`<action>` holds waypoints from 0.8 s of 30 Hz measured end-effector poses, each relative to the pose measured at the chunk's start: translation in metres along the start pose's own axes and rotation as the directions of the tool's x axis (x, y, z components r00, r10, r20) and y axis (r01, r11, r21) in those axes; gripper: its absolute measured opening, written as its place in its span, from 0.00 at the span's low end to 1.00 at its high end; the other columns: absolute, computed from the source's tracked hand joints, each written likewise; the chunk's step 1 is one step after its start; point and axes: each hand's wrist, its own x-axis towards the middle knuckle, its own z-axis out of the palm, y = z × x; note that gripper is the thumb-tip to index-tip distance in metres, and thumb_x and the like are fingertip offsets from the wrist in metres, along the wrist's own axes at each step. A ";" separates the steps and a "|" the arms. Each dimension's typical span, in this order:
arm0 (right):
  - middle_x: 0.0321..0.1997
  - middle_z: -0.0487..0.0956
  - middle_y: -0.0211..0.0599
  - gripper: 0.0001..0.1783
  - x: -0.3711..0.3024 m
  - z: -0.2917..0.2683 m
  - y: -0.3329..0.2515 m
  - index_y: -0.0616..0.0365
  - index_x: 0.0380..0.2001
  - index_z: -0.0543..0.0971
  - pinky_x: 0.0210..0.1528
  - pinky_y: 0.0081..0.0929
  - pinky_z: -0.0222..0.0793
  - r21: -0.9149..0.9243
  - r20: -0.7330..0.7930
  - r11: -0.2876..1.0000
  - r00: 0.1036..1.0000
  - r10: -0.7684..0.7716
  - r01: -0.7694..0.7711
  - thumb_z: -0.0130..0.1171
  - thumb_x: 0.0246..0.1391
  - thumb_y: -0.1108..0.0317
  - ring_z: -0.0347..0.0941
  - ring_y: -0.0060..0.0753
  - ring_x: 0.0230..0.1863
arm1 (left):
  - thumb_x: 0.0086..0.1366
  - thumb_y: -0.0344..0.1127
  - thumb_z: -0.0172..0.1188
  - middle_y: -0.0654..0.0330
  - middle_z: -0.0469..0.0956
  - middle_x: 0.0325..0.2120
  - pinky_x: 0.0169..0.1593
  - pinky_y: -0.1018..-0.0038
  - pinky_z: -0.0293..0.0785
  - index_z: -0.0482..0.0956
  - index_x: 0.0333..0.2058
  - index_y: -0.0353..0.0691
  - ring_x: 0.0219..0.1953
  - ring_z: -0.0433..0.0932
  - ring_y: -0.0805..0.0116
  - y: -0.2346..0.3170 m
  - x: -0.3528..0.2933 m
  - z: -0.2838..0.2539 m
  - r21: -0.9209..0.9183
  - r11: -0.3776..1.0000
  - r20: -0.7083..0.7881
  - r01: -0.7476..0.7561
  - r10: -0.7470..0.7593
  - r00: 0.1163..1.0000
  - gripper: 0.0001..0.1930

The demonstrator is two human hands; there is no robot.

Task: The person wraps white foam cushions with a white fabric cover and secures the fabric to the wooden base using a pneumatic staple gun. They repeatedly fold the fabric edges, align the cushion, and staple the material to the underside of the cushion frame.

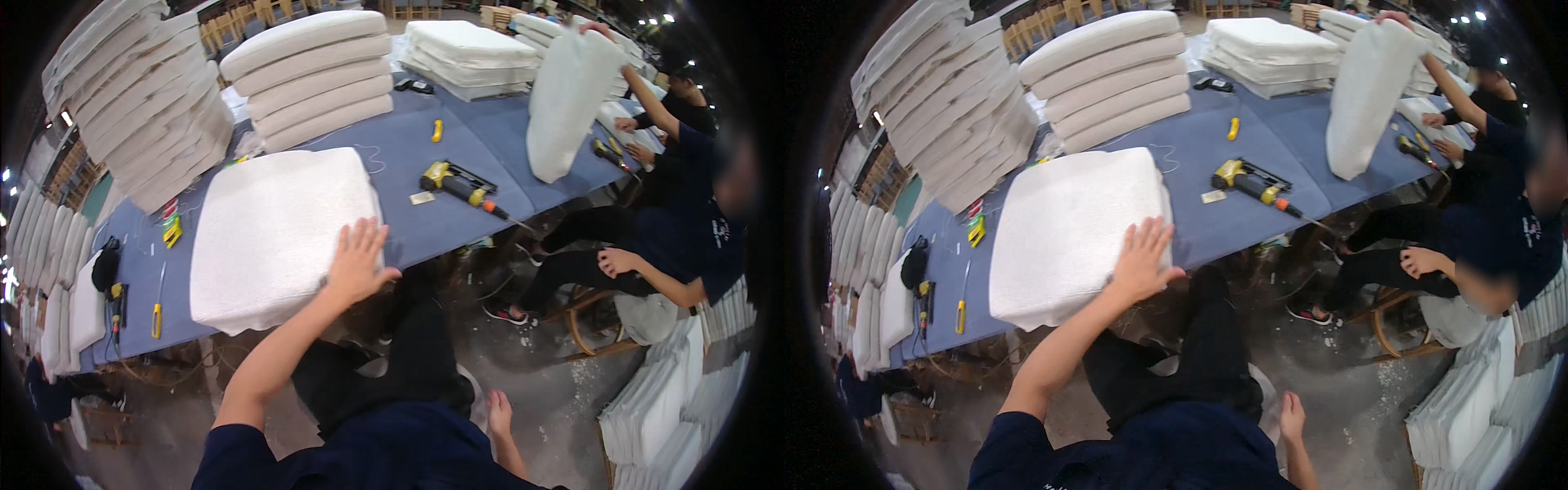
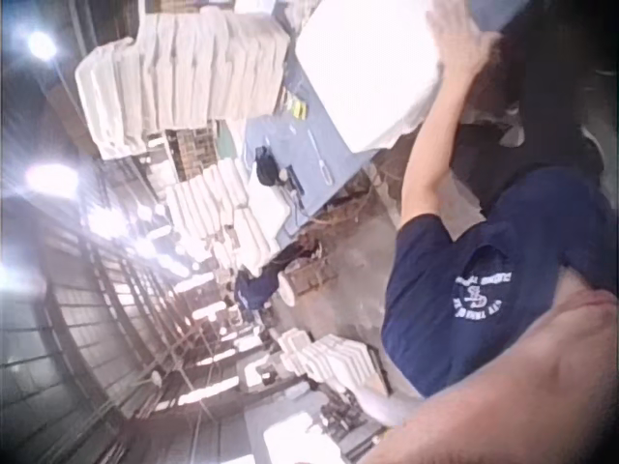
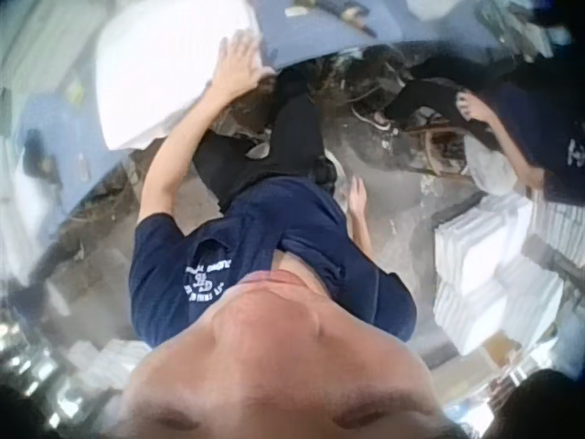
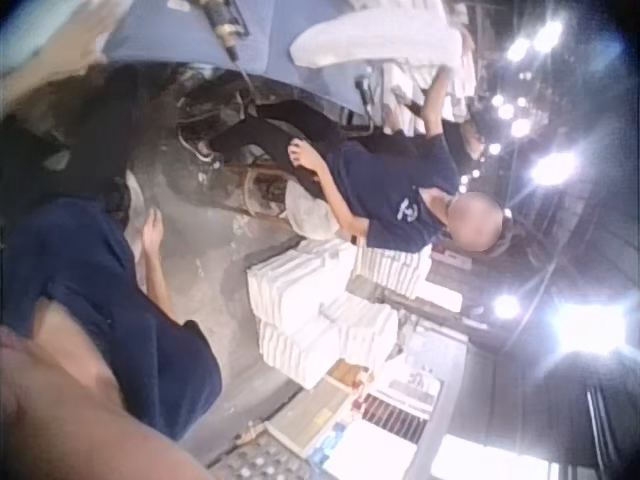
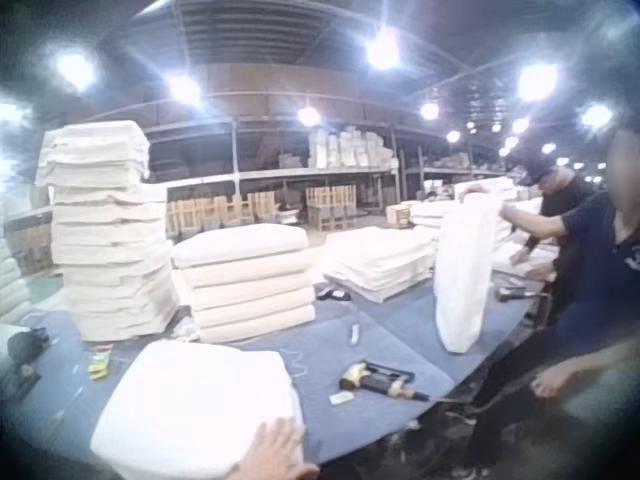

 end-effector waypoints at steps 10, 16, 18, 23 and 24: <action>0.44 0.88 0.42 0.14 0.079 0.143 -0.329 0.60 0.52 0.83 0.50 0.30 0.79 0.187 0.383 0.736 0.641 -0.665 0.651 0.60 0.71 0.64 0.86 0.33 0.45 | 0.68 0.51 0.65 0.43 0.56 0.77 0.78 0.44 0.49 0.61 0.76 0.44 0.79 0.53 0.41 0.010 -0.012 -0.012 -0.025 0.993 0.061 -0.112 0.114 0.992 0.42; 0.49 0.87 0.38 0.13 0.091 0.167 -0.356 0.53 0.49 0.84 0.65 0.50 0.68 -0.021 0.510 0.424 0.375 -0.774 0.905 0.61 0.66 0.61 0.81 0.43 0.56 | 0.74 0.46 0.57 0.47 0.57 0.78 0.80 0.48 0.48 0.63 0.76 0.50 0.79 0.54 0.46 -0.028 -0.055 -0.041 -0.150 0.986 0.155 -0.077 0.100 0.983 0.34; 0.51 0.87 0.33 0.11 0.118 0.166 -0.311 0.50 0.46 0.86 0.73 0.55 0.58 -0.190 0.440 0.419 0.458 -0.772 0.888 0.62 0.64 0.62 0.77 0.40 0.64 | 0.77 0.45 0.53 0.47 0.56 0.78 0.80 0.49 0.47 0.63 0.76 0.52 0.80 0.54 0.47 -0.058 -0.070 -0.049 -0.137 0.991 0.202 -0.003 0.031 0.979 0.31; 0.49 0.87 0.29 0.09 0.133 0.174 -0.271 0.49 0.41 0.87 0.77 0.54 0.54 -0.157 0.498 0.216 0.267 -0.825 0.964 0.63 0.62 0.62 0.73 0.40 0.70 | 0.80 0.48 0.48 0.46 0.56 0.78 0.79 0.41 0.44 0.63 0.77 0.55 0.80 0.53 0.45 -0.172 -0.105 -0.065 0.015 0.938 0.238 0.345 -0.338 0.910 0.29; 0.49 0.87 0.29 0.08 0.131 0.178 -0.273 0.48 0.40 0.87 0.78 0.53 0.53 -0.148 0.507 0.231 0.274 -0.817 0.962 0.63 0.61 0.62 0.72 0.40 0.70 | 0.80 0.49 0.47 0.46 0.56 0.78 0.78 0.37 0.44 0.63 0.77 0.55 0.80 0.53 0.44 -0.194 -0.112 -0.068 0.081 0.900 0.226 0.428 -0.435 0.872 0.29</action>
